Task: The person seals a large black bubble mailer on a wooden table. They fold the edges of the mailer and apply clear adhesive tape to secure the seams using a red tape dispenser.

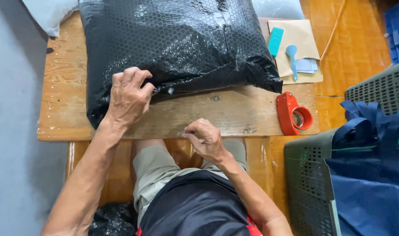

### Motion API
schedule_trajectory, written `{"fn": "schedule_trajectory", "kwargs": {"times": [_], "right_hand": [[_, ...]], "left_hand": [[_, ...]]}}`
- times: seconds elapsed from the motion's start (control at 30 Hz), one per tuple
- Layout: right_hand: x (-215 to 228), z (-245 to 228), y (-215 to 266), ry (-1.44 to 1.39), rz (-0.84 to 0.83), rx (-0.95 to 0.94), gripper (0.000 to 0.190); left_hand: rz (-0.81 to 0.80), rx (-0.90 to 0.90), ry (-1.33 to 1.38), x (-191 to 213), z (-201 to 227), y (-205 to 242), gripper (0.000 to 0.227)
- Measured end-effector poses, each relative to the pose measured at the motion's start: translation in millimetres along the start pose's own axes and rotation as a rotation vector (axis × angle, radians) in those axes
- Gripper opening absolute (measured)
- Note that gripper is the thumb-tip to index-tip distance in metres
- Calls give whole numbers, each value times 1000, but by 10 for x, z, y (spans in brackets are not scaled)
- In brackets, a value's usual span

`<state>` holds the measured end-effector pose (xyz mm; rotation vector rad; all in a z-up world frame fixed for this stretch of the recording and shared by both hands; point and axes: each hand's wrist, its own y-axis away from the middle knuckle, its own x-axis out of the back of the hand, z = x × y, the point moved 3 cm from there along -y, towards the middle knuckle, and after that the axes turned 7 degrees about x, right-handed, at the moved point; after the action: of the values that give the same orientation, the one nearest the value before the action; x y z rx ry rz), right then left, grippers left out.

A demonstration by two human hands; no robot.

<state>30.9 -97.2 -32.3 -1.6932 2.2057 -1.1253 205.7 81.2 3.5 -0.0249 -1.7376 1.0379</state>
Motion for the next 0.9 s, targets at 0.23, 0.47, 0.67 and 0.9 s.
{"fn": "schedule_trajectory", "kwargs": {"times": [0.23, 0.47, 0.67, 0.9], "right_hand": [[-27, -5, -194, 212, -65, 189, 17], [-56, 68, -480, 70, -70, 199, 47], [-140, 238, -684, -72, -153, 144, 47], [-342, 316, -967, -225, -316, 90, 46]], "left_hand": [[-100, 49, 177, -297, -215, 102, 14], [-310, 144, 497, -351, -405, -10, 12], [-400, 226, 609, -338, -466, -102, 10], [-504, 293, 640, -544, -602, -49, 14]]}}
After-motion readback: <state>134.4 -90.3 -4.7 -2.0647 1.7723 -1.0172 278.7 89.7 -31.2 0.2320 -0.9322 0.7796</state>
